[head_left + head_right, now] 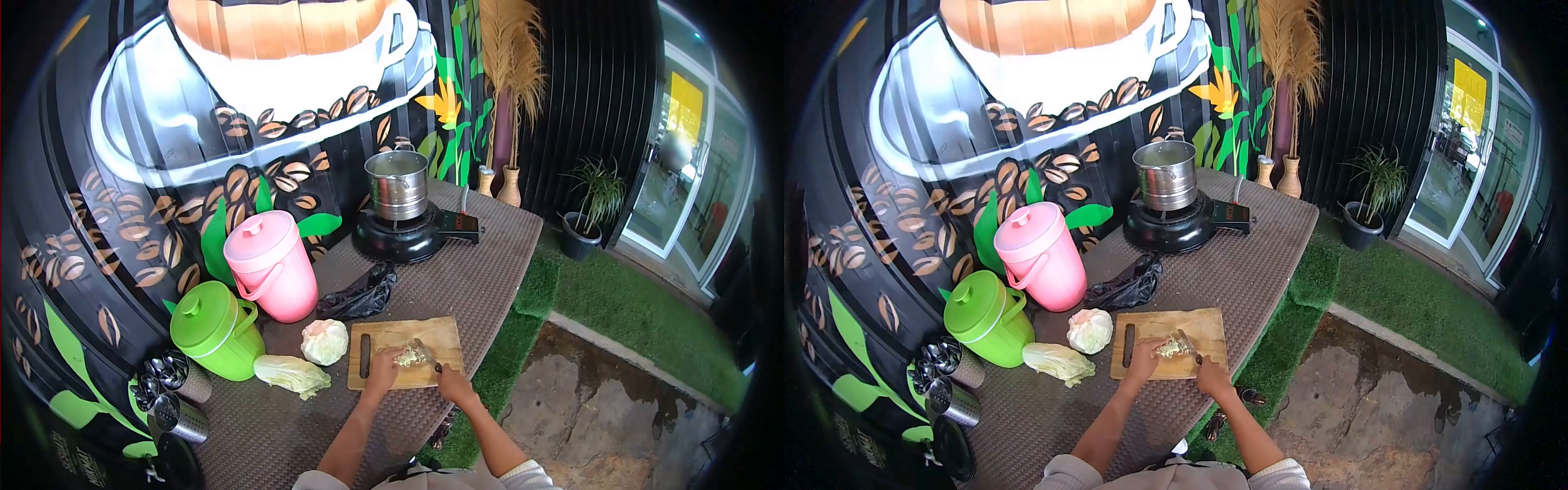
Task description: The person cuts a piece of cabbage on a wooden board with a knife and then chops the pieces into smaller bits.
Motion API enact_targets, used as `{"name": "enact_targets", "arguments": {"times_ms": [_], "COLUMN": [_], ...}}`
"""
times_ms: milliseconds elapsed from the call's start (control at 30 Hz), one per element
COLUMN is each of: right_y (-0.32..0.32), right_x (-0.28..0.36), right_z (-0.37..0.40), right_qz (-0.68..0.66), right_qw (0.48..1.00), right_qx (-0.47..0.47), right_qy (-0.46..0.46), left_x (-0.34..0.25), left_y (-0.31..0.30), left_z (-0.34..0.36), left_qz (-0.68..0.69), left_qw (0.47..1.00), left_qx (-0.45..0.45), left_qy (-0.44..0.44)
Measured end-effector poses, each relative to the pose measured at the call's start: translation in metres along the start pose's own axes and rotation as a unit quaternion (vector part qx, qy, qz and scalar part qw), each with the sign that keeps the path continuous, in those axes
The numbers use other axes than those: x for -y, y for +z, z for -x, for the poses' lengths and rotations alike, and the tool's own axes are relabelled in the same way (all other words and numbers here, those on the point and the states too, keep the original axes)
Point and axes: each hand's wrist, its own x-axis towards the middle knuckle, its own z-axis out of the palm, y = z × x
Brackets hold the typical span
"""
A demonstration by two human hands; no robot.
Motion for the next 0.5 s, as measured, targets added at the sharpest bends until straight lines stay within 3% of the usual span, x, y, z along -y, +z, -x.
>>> {"name": "enact_targets", "arguments": {"times_ms": [67,133,167,233,333,367,433,467,500], "right_y": [-0.006,-0.004,0.000,0.001,0.015,0.024,0.041,0.049,0.052], "right_x": [0.013,0.014,0.013,0.017,0.027,0.029,0.034,0.034,0.034], "right_z": [0.006,-0.005,-0.008,-0.005,0.005,0.012,0.021,0.018,0.016], "right_qz": [0.004,0.002,0.000,0.006,0.028,0.043,0.055,0.034,0.013], "right_qw": [1.000,1.000,1.000,1.000,1.000,0.999,0.998,0.998,0.997], "right_qx": [0.021,0.024,0.026,0.023,0.002,-0.012,-0.004,-0.032,-0.060], "right_qy": [0.017,0.013,0.012,0.008,0.005,0.007,0.018,0.035,0.052], "left_x": [0.002,0.006,0.007,0.007,-0.003,-0.005,-0.007,-0.007,-0.010], "left_y": [0.002,0.003,0.004,0.006,0.015,0.020,0.028,0.027,0.023], "left_z": [0.004,0.007,0.010,0.011,0.017,0.020,0.027,0.026,0.027], "left_qz": [-0.016,0.079,0.079,0.186,0.179,0.181,0.081,0.083,0.025], "left_qw": [0.999,0.990,0.989,0.973,0.968,0.967,0.978,0.978,0.989], "left_qx": [0.018,0.028,0.029,-0.001,-0.054,-0.052,-0.145,-0.144,-0.131], "left_qy": [-0.024,-0.115,-0.118,-0.133,-0.170,-0.171,-0.130,-0.129,-0.069]}}
